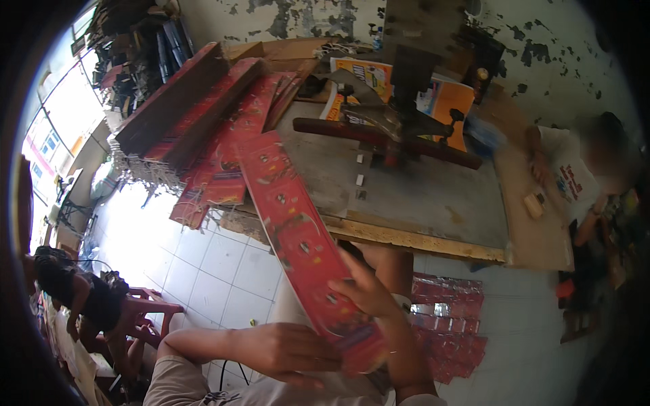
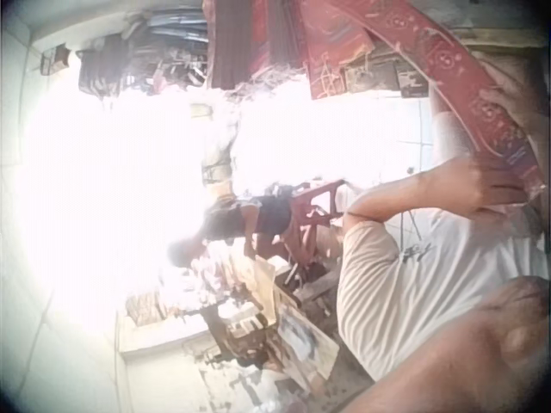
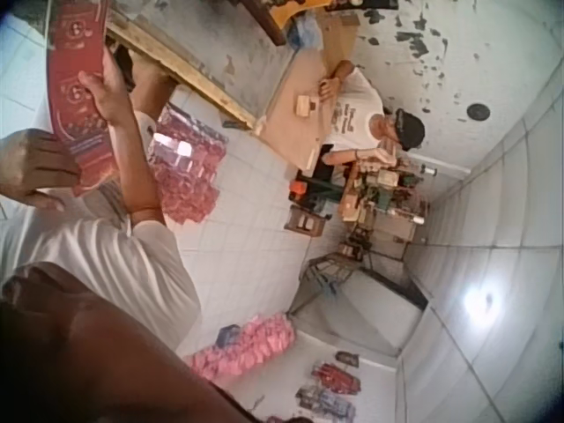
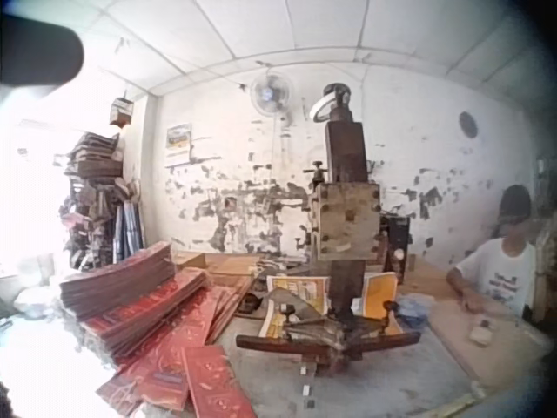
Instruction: The person picks up red printed packaging strips and places them one at a time under a manual press to apply a stamp, using a wooden block to guide the pressure.
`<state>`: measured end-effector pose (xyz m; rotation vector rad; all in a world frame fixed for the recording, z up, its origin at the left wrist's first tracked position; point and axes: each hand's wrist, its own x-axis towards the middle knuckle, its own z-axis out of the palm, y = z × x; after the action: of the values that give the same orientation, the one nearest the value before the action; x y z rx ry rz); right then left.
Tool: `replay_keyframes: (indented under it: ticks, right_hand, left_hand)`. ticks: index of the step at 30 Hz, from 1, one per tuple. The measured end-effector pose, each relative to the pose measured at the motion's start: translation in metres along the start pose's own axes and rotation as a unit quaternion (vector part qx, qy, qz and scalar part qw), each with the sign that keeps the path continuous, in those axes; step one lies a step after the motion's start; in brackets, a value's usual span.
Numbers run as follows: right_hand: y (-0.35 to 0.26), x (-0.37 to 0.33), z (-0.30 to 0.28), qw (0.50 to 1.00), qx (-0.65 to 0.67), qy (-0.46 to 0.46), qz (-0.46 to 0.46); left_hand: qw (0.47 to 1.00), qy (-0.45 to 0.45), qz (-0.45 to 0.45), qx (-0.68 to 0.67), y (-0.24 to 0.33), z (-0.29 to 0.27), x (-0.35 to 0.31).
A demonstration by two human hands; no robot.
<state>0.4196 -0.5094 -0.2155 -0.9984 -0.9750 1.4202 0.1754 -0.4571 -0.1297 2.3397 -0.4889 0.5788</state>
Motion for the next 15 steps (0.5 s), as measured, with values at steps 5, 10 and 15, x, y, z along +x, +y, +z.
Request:
replay_keyframes:
  ticks: [5, 10, 15]
  right_hand:
    - [-0.031, -0.128, -0.022, 0.996, -0.022, 0.080, 0.016]
    - [-0.039, -0.222, -0.020, 0.974, -0.041, 0.220, 0.021]
    - [-0.024, -0.180, -0.025, 0.952, -0.038, 0.302, -0.039]
  left_hand:
    - [0.998, 0.055, -0.021, 0.036, -0.022, -0.010, 0.014]
    - [0.985, 0.094, -0.079, 0.118, -0.066, 0.014, 0.036]
    - [0.973, 0.103, -0.132, 0.159, -0.138, 0.035, 0.071]
